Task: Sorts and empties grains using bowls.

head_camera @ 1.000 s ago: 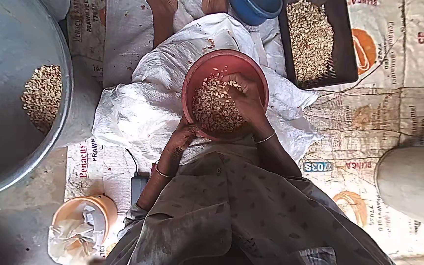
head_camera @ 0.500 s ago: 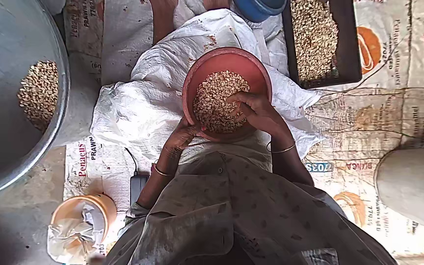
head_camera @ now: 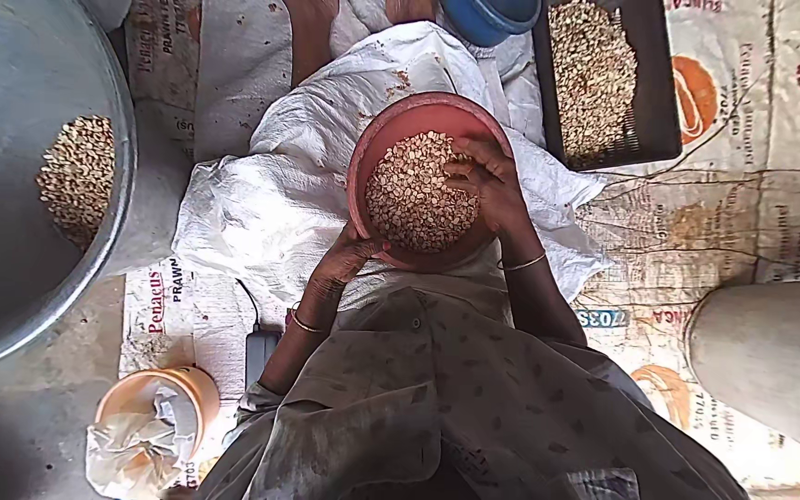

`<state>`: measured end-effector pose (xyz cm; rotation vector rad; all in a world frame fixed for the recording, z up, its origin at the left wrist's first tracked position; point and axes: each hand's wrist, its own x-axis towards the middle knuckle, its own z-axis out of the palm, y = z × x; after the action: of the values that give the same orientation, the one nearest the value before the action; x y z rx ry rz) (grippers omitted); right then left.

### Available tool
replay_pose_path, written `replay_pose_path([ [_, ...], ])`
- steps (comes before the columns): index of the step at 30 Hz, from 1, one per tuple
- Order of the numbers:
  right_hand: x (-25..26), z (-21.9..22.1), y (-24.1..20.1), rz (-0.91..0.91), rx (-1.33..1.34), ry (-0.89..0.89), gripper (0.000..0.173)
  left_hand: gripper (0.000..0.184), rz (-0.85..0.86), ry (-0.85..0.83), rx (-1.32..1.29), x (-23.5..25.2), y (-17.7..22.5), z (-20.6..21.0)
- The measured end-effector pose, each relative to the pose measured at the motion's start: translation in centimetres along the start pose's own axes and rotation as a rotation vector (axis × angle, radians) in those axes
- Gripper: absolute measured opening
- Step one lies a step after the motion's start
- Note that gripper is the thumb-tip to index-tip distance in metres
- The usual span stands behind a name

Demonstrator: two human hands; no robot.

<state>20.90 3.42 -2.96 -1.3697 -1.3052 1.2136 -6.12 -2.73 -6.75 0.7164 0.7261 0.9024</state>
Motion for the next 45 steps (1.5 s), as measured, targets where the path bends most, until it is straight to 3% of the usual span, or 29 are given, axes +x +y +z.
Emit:
replay_pose_path([
  [6, -1.8, 1.9, 0.5, -0.221, -0.293, -0.197, 0.022, 0.058, 0.005, -0.010, 0.014, 0.1, 0.0, 0.1],
  [9, -2.0, 4.3, 1.1, -0.354, -0.611, -0.277, 0.020, 0.060, 0.011, -0.013, 0.039, 0.0, 0.0, 0.2],
  [12, -2.2, 5.9, 1.2, -0.274, -0.889, -0.310, 0.024, 0.062, 0.024, -0.027, 0.039, 0.0, 0.0, 0.2],
  [15, -2.5, 6.8, 0.9, -0.210, -0.983, -0.269, 0.027, 0.066, 0.004, 0.009, 0.067, -0.6, 0.3, 0.7],
  [24, -2.5, 6.3, 1.7, -0.290, -0.883, -0.153, 0.015, 0.071, -0.005, 0.007, 0.068, 0.0, 0.0, 0.4],
  [27, -2.1, 5.3, 2.2, -0.288, -0.642, -0.010, 0.016, 0.071, -0.002, 0.022, 0.115, -0.6, 0.5, 1.1],
  [30, -2.1, 3.8, 1.2, -0.093, -0.313, 0.078, 0.018, 0.064, 0.006, 0.032, 0.123, -1.0, 0.7, 1.4],
  [33, -2.3, 3.0, 0.7, 0.018, 0.018, 0.014, 0.017, 0.064, 0.016, 0.017, 0.115, -1.0, 0.7, 1.2],
  [36, -2.6, 3.1, 0.6, 0.036, 0.187, -0.158, 0.015, 0.064, 0.022, 0.011, 0.107, -0.9, 0.5, 1.2],
  [38, -2.8, 3.7, 0.1, 0.033, 0.075, -0.347, 0.017, 0.064, 0.031, 0.000, 0.107, -0.8, 0.5, 1.2],
  [41, -3.2, 6.1, -0.5, -0.102, -0.360, -0.531, 0.027, 0.068, 0.025, -0.004, 0.136, -0.9, 0.7, 1.3],
  [43, -2.4, 7.2, 0.5, -0.206, -0.456, -0.445, 0.027, 0.068, 0.030, -0.016, 0.133, -0.8, 0.6, 1.3],
  [45, -1.1, 6.8, 0.8, -0.121, -0.370, -0.265, 0.030, 0.068, 0.028, -0.005, 0.132, -0.8, 0.6, 1.4],
])
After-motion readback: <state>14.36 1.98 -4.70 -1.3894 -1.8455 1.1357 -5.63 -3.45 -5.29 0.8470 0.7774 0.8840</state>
